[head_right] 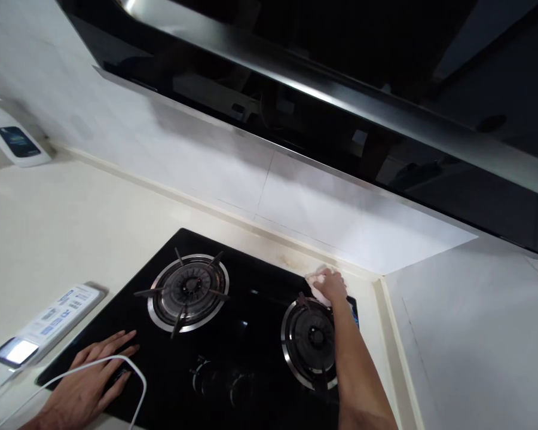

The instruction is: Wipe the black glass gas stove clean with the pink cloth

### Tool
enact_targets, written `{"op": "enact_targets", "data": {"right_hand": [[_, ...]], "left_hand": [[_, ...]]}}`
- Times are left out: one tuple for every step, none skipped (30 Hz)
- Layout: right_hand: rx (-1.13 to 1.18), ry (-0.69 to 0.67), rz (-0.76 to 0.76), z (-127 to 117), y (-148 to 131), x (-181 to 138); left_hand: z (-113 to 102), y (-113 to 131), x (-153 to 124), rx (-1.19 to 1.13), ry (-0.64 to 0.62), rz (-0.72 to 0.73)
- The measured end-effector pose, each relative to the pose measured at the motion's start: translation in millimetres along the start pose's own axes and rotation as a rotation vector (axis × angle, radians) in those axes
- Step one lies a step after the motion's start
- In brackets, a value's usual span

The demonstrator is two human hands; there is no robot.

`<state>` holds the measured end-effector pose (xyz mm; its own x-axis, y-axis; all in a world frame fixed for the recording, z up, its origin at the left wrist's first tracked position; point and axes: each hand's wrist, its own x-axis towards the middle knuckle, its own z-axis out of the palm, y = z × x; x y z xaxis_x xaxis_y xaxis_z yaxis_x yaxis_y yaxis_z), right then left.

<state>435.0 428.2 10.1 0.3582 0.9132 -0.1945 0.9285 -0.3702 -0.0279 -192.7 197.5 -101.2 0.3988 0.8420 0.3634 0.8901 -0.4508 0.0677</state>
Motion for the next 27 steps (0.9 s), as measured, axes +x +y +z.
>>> {"op": "enact_targets", "data": {"right_hand": [[-0.009, -0.027, -0.032, 1.2, -9.7, -0.8], [-0.014, -0.049, -0.067, 2.2, -19.4, -1.9], [-0.019, -0.067, -0.102, 2.9, -28.8, -3.4], [-0.029, -0.08, -0.131, 3.3, -37.3, -5.2], [-0.039, -0.09, -0.154, 3.2, -44.8, -7.1], [-0.048, -0.098, -0.17, 2.6, -51.2, -9.0], [-0.055, -0.105, -0.177, 1.6, -56.4, -10.9], [-0.061, -0.11, -0.178, 0.3, -60.8, -12.6], [-0.066, -0.111, -0.179, -1.0, -64.9, -14.2], [-0.07, -0.107, -0.18, -2.2, -69.1, -15.7], [-0.074, -0.099, -0.186, -2.9, -73.9, -17.3], [-0.076, -0.087, -0.2, -3.1, -79.5, -19.1], [-0.077, -0.073, -0.223, -2.8, -85.9, -21.2], [-0.077, -0.06, -0.252, -2.0, -92.9, -23.9], [-0.076, -0.05, -0.285, -0.9, -100.1, -27.4], [-0.074, -0.041, -0.315, 0.5, -107.0, -31.7], [-0.074, -0.033, -0.349, 1.9, -113.3, -37.0], [-0.076, -0.021, -0.389, 3.5, -118.6, -43.4], [-0.081, -0.006, -0.435, 5.3, -122.8, -51.0], [-0.088, 0.01, -0.486, 7.3, -125.9, -59.6], [-0.092, 0.025, -0.538, 9.7, -128.1, -69.4], [-0.091, 0.035, -0.586, 12.5, -129.4, -80.2], [-0.081, 0.038, -0.625, 15.8, -130.2, -91.9], [-0.065, 0.031, -0.653, 19.4, -130.5, -104.5], [-0.043, 0.019, -0.674, 23.5, -130.5, -117.7], [-0.019, 0.007, -0.69, 28.1, -130.3, -131.4], [0.007, -0.007, -0.705, 33.0, -129.9, -145.3]], "left_hand": [[-1.3, 0.4, 0.9, 0.004, 0.007, 0.009], [-2.6, 0.7, 1.9, 0.007, 0.009, 0.016], [-3.9, 1.0, 3.0, 0.009, 0.008, 0.02], [-5.1, 1.4, 3.9, 0.012, 0.007, 0.021], [-5.9, 1.7, 4.7, 0.014, 0.006, 0.02], [-6.4, 2.0, 5.1, 0.013, 0.006, 0.018], [-6.4, 2.3, 5.3, 0.01, 0.005, 0.014], [-6.2, 2.6, 5.3, 0.006, 0.005, 0.01], [-5.7, 3.0, 5.1, 0.003, 0.001, 0.006], [-5.2, 3.3, 4.8, 0.001, -0.002, 0.002], [-5.0, 3.8, 4.6, 0.0, -0.006, -0.003], [-5.0, 4.3, 4.6, -0.002, -0.011, -0.009], [-5.4, 4.9, 4.8, -0.003, -0.017, -0.015], [-6.2, 5.5, 5.2, -0.006, -0.023, -0.019], [-7.0, 6.1, 5.8, -0.009, -0.028, -0.021], [-7.9, 6.7, 6.4, -0.012, -0.029, -0.019], [-8.5, 7.1, 7.0, -0.012, -0.029, -0.014], [-8.9, 7.5, 7.6, -0.008, -0.025, -0.011], [-8.9, 7.7, 7.9, -0.005, -0.02, -0.009], [-8.8, 7.7, 8.1, -0.004, -0.016, -0.008], [-8.6, 7.6, 8.2, -0.005, -0.012, -0.011], [-8.3, 7.4, 8.1, -0.01, -0.009, -0.013], [-8.2, 7.0, 7.9, -0.019, -0.004, -0.013], [-8.0, 6.7, 7.5, -0.029, -0.001, -0.011], [-7.9, 6.4, 7.0, -0.039, 0.001, -0.01], [-7.7, 6.2, 6.5, -0.049, 0.001, -0.01], [-7.2, 6.2, 5.8, -0.059, 0.0, -0.012]]}}
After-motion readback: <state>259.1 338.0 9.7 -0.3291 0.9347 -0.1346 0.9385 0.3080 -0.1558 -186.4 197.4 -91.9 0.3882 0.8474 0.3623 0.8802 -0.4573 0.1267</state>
